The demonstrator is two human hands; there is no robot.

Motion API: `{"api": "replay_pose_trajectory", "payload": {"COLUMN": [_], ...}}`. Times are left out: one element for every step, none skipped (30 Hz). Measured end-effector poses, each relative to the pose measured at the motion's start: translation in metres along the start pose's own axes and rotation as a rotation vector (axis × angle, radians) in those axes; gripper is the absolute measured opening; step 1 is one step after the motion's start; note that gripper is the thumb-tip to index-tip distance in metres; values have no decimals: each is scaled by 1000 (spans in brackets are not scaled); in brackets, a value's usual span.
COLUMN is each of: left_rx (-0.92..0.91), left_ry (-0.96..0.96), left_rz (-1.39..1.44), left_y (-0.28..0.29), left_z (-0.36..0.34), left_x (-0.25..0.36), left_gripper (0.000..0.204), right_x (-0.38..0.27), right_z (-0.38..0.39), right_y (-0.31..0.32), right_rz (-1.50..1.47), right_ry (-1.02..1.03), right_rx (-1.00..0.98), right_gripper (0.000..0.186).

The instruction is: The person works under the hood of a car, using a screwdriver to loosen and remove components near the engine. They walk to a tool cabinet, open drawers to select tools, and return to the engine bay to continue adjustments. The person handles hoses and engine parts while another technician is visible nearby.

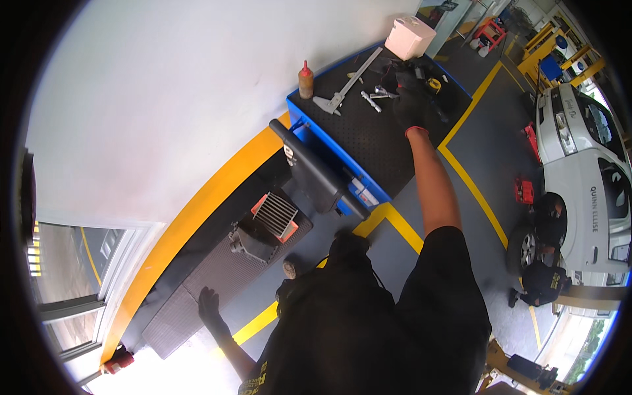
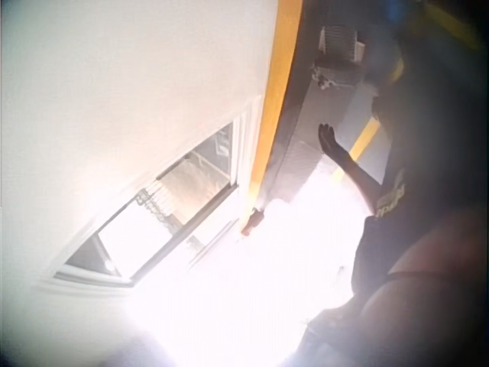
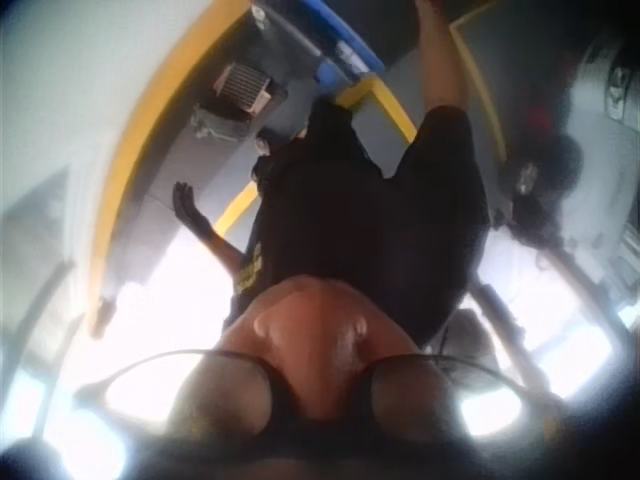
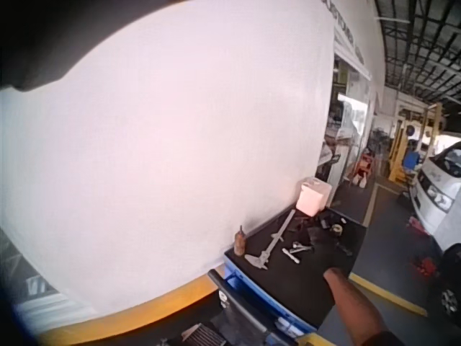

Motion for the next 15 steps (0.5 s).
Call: {"api": "replay_pose_trajectory", "payload": {"left_rx": [12,64,112,179,227,256,277,278,289,292,247,206,164,127,99], "left_ry": [-8,9,27,38,58,45,39,85,130,179,122,72,26,-17,-53], "left_rz": [-4,-21,-40,-39,-45,-84,-126,-69,-16,39,-5,-53,-102,-121,-144], "left_y": [-14,-21,-26,-33,-44,-49,-61,-81,-97,-116,-138,-163,-186,-204,-220], "left_z": [15,32,52,75,95,114,124,133,147,156,157,157,157,154,155], "left_x": [-8,-20,-32,-39,-49,-61,-70,-73,-71,-68,-55,-39,-23,-9,5], "left_gripper": [47,47,48,49,51,47,48,48,48,47,45,45,48,45,43], "right_x": [21,33,41,41,48,51,56,50,38,30,28,26,30,38,43], "right_z": [-11,-11,-6,-10,-8,-13,-15,-19,-26,-35,-46,-53,-53,-58,-64], "right_y": [-12,-39,-63,-80,-90,-102,-110,-100,-78,-52,-39,-27,-23,-16,-19], "right_rz": [-59,82,227,224,236,127,26,12,-12,-28,-126,-226,-325,-347,-378], "right_ry": [78,153,219,224,220,169,117,165,215,263,219,175,131,149,169], "right_rx": [120,33,-56,-95,-146,-179,-220,-135,-51,31,-26,-93,-162,-101,-50], "right_gripper": [16,15,14,14,15,14,13,13,13,13,17,20,25,24,23]}}
Point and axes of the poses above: each hand's wrist, its own z-axis away from the middle knuckle, its own y-axis out of the back of the hand, x = y × z, the point moved 8 cm from there along -z, towards the middle knuckle, and after that the axes turned 6 degrees about z, right-handed, at the moved point
